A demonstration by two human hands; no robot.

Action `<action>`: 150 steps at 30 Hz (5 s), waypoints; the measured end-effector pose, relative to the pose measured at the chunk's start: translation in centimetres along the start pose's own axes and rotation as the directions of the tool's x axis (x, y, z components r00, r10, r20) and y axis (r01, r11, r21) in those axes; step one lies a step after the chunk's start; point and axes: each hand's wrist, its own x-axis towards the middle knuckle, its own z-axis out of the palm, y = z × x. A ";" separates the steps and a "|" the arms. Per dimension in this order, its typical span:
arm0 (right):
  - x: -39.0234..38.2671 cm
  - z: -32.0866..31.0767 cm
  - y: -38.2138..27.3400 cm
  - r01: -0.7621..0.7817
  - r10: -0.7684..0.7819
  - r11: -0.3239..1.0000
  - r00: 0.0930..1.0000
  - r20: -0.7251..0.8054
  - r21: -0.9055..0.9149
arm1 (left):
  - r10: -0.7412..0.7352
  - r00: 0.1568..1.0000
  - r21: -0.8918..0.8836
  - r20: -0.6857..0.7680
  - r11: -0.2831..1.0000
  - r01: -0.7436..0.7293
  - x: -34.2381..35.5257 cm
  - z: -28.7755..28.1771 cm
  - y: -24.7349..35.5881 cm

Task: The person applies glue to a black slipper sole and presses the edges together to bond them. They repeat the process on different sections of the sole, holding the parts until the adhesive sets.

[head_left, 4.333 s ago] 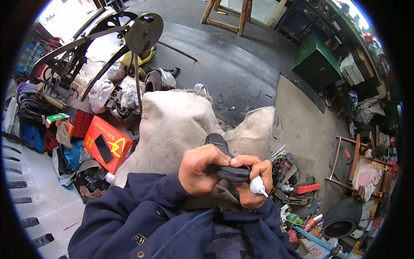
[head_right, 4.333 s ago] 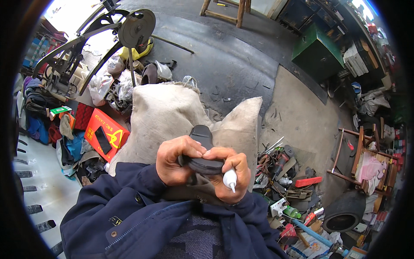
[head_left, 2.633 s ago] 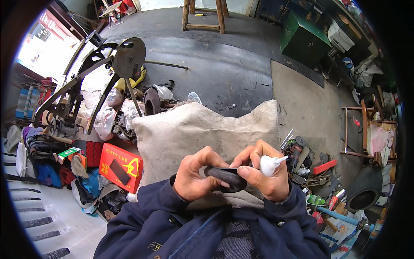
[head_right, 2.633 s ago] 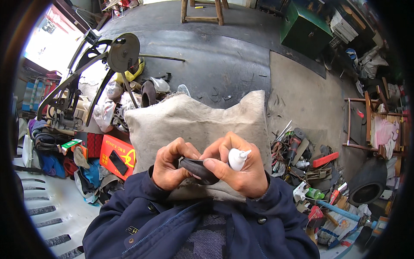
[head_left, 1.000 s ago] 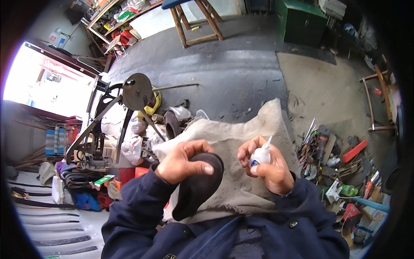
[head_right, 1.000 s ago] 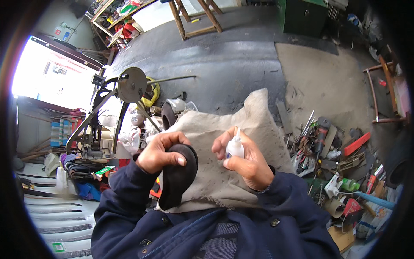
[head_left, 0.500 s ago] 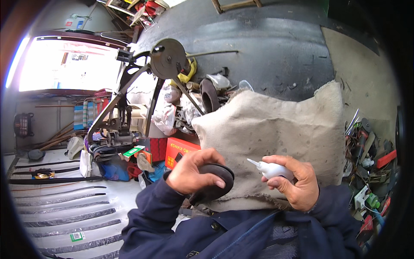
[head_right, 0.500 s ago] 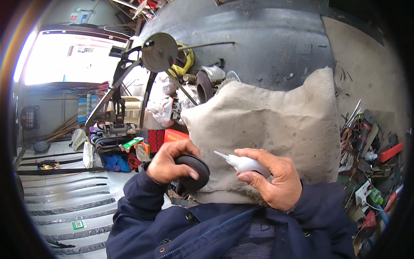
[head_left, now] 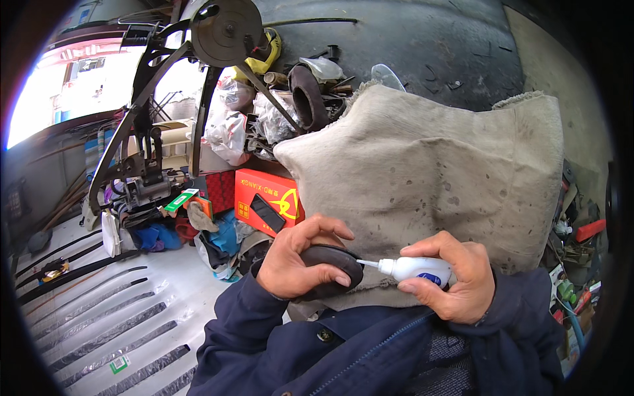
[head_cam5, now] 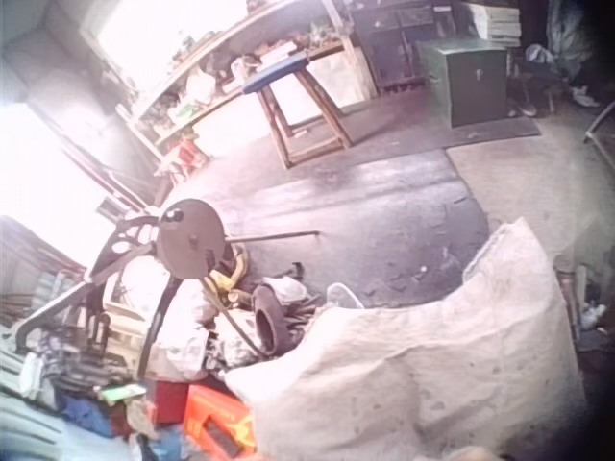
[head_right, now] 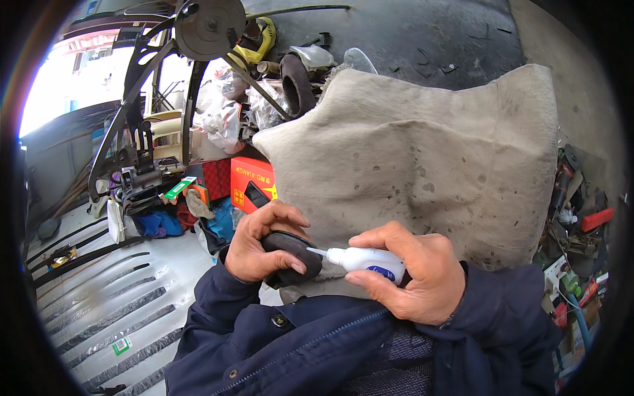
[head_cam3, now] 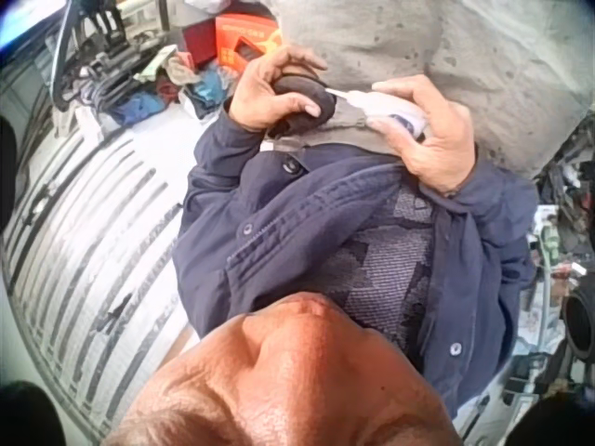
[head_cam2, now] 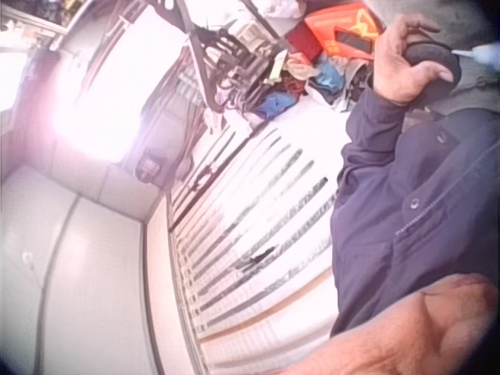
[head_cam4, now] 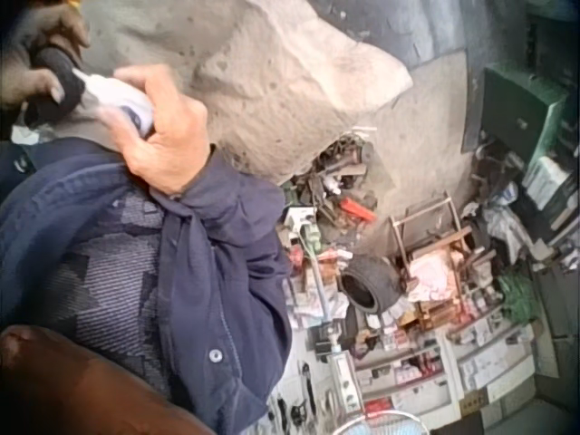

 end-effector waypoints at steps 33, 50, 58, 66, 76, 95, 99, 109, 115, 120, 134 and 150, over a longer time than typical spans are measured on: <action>2.2 0.9 -1.1 0.069 -0.061 0.982 0.997 0.048 -0.174 | -0.024 0.996 -0.069 0.083 0.997 0.029 0.9 -0.9 -0.5; 2.0 0.5 -0.1 -0.177 0.188 0.920 0.982 0.001 0.350 | 0.111 0.970 0.045 0.216 0.991 -0.123 1.9 -2.2 0.5; 3.5 1.7 1.9 -0.338 0.267 0.870 0.935 0.233 0.359 | 0.005 0.960 0.046 0.278 0.999 -0.018 2.6 -2.4 1.7; 5.0 3.7 3.5 -0.208 0.178 0.957 0.972 0.156 0.201 | 0.029 0.998 0.103 0.064 0.994 -0.035 2.4 -1.1 1.1; 5.7 3.7 4.3 -0.127 0.112 0.981 0.988 0.110 0.146 | 0.002 1.000 0.057 -0.015 0.998 -0.001 3.6 -0.3 0.8; 5.4 3.5 4.9 -0.144 0.140 0.966 0.990 0.033 0.216 | -0.099 0.993 -0.141 -0.066 0.986 0.089 4.1 0.6 0.7; 5.7 3.5 4.5 -0.181 0.186 0.944 0.983 0.011 0.276 | -0.135 0.990 -0.226 -0.046 0.966 0.121 3.9 0.6 0.5; 6.3 3.5 4.9 -0.091 0.096 0.966 0.995 -0.011 0.242 | -0.116 0.992 -0.219 -0.053 0.970 0.101 4.7 0.5 0.4; 6.2 3.4 4.8 -0.183 0.182 0.923 0.983 0.037 0.338 | -0.145 0.989 -0.320 -0.041 0.939 0.124 4.5 0.4 0.5; 5.7 3.5 4.7 -0.309 0.299 0.858 0.950 0.092 0.410 | -0.162 0.986 -0.322 -0.036 0.936 0.142 4.3 0.7 0.6; 6.4 3.3 4.7 -0.114 0.121 0.955 0.993 -0.008 0.274 | -0.123 0.991 -0.335 -0.058 0.937 0.097 4.9 0.9 0.4; 5.2 4.0 5.5 0.055 -0.057 0.961 0.998 -0.001 0.272 | -0.051 0.983 -0.031 -0.175 0.998 0.047 3.4 1.2 0.8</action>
